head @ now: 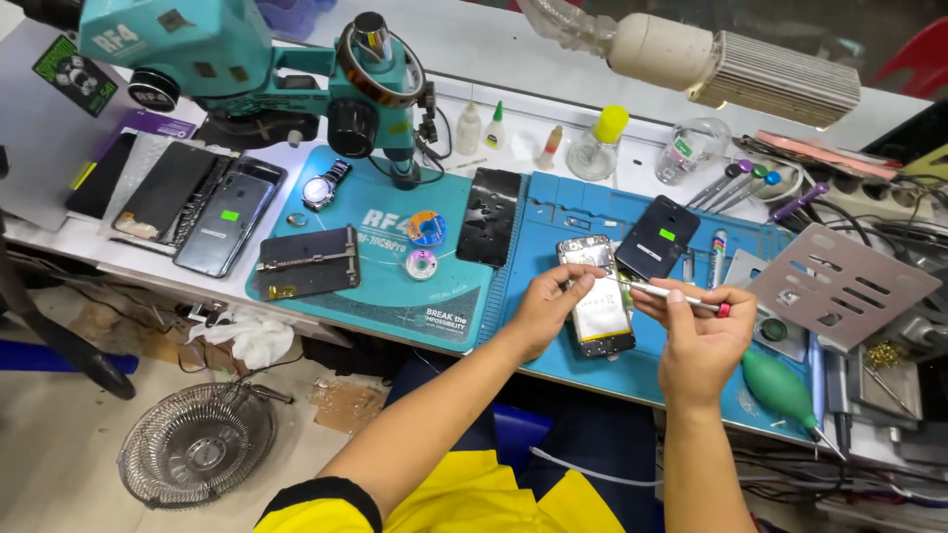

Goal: Repairing a mobile phone by disassembling components and using precision tools on a repair bench

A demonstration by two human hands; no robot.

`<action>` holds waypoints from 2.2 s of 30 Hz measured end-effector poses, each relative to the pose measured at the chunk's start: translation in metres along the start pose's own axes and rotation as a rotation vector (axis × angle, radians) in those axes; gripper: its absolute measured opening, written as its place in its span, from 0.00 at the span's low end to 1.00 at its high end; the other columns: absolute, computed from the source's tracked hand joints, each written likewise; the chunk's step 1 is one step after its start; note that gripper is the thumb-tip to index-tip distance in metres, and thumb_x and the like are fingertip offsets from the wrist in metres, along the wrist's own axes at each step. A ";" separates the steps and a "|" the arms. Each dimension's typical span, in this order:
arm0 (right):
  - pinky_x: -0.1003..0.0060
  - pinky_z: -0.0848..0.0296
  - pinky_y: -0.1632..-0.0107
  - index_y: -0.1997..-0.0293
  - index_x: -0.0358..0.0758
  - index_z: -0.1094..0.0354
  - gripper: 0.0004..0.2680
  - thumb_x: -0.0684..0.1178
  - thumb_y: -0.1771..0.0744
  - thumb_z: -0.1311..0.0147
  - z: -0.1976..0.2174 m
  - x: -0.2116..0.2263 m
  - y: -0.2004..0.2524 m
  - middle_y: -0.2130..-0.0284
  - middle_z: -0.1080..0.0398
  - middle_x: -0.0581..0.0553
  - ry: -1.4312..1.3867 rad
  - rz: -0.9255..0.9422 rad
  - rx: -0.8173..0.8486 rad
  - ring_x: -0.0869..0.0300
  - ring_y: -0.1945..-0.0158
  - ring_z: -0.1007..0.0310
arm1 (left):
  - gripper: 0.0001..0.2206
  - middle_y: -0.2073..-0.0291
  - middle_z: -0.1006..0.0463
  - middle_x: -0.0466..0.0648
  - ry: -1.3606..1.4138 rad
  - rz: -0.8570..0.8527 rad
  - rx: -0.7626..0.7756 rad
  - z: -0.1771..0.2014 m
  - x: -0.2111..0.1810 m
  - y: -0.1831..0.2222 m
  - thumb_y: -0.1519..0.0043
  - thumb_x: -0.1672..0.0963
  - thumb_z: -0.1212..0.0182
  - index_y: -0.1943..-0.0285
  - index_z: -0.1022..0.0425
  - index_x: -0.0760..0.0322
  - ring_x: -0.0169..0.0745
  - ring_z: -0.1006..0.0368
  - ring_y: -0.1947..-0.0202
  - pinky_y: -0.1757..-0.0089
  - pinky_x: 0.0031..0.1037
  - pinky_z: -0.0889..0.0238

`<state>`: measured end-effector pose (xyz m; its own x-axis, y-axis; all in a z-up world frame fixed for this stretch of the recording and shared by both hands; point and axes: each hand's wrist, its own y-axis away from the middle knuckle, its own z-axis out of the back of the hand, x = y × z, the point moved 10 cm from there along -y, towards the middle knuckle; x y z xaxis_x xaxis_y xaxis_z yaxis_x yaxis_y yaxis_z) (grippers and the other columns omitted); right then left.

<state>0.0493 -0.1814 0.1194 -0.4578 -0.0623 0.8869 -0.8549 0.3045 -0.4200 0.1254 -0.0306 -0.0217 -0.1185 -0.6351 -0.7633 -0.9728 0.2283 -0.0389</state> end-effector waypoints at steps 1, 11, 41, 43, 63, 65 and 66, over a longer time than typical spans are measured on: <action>0.38 0.18 0.57 0.53 0.38 0.60 0.12 0.29 0.29 0.57 0.000 0.000 0.001 0.58 0.31 0.13 0.007 -0.003 -0.003 0.28 0.62 0.23 | 0.13 0.64 0.21 0.48 0.005 0.000 0.005 -0.002 -0.001 0.001 0.33 0.55 0.36 0.44 0.22 0.68 0.38 0.19 0.64 0.63 0.28 0.21; 0.39 0.21 0.52 0.40 0.29 0.58 0.12 0.24 0.26 0.60 -0.085 -0.018 -0.010 0.59 0.38 0.04 -0.001 0.129 0.145 0.28 0.58 0.28 | 0.12 0.46 0.21 0.45 -0.143 -0.007 -0.024 0.011 0.023 -0.009 0.33 0.52 0.36 0.45 0.22 0.59 0.33 0.29 0.40 0.36 0.23 0.37; 0.56 0.21 0.65 0.45 0.24 0.45 0.15 0.33 0.32 0.40 -0.028 0.049 0.002 0.66 0.25 0.27 0.529 0.299 0.182 0.44 0.73 0.21 | 0.09 0.72 0.25 0.45 -0.607 -0.168 0.088 -0.027 -0.049 0.028 0.43 0.51 0.26 0.56 0.15 0.48 0.31 0.29 0.64 0.58 0.22 0.35; 0.57 0.22 0.65 0.46 0.24 0.45 0.14 0.32 0.32 0.39 -0.024 0.046 0.002 0.66 0.24 0.28 0.542 0.329 0.150 0.45 0.73 0.20 | 0.22 0.53 0.29 0.53 -0.512 -0.136 0.148 -0.037 -0.050 0.032 0.44 0.56 0.26 0.41 0.25 0.48 0.42 0.29 0.53 0.50 0.30 0.34; 0.61 0.23 0.60 0.55 0.29 0.37 0.13 0.39 0.31 0.29 0.010 0.056 0.004 0.66 0.23 0.37 0.921 0.630 -0.212 0.44 0.67 0.20 | 0.54 0.49 0.25 0.69 -0.311 -0.021 0.171 -0.039 -0.042 0.027 0.41 0.69 0.40 0.19 0.81 0.42 0.62 0.23 0.54 0.55 0.50 0.26; 0.64 0.24 0.58 0.56 0.28 0.40 0.12 0.36 0.30 0.33 0.007 0.057 0.004 0.64 0.22 0.35 0.818 0.627 -0.147 0.45 0.65 0.19 | 0.54 0.52 0.23 0.66 -0.285 -0.028 0.181 -0.038 -0.039 0.026 0.42 0.69 0.39 0.19 0.79 0.41 0.60 0.22 0.55 0.56 0.48 0.24; 0.64 0.24 0.58 0.56 0.28 0.40 0.12 0.36 0.30 0.33 0.004 0.057 0.003 0.64 0.22 0.35 0.818 0.628 -0.150 0.45 0.65 0.19 | 0.54 0.52 0.23 0.66 -0.286 -0.028 0.184 -0.039 -0.040 0.026 0.42 0.69 0.39 0.19 0.79 0.41 0.60 0.22 0.55 0.56 0.48 0.24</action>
<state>0.0192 -0.1880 0.1681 -0.4568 0.7944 0.4004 -0.4551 0.1781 -0.8725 0.0966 -0.0278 0.0325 -0.0067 -0.4160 -0.9093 -0.9195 0.3599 -0.1579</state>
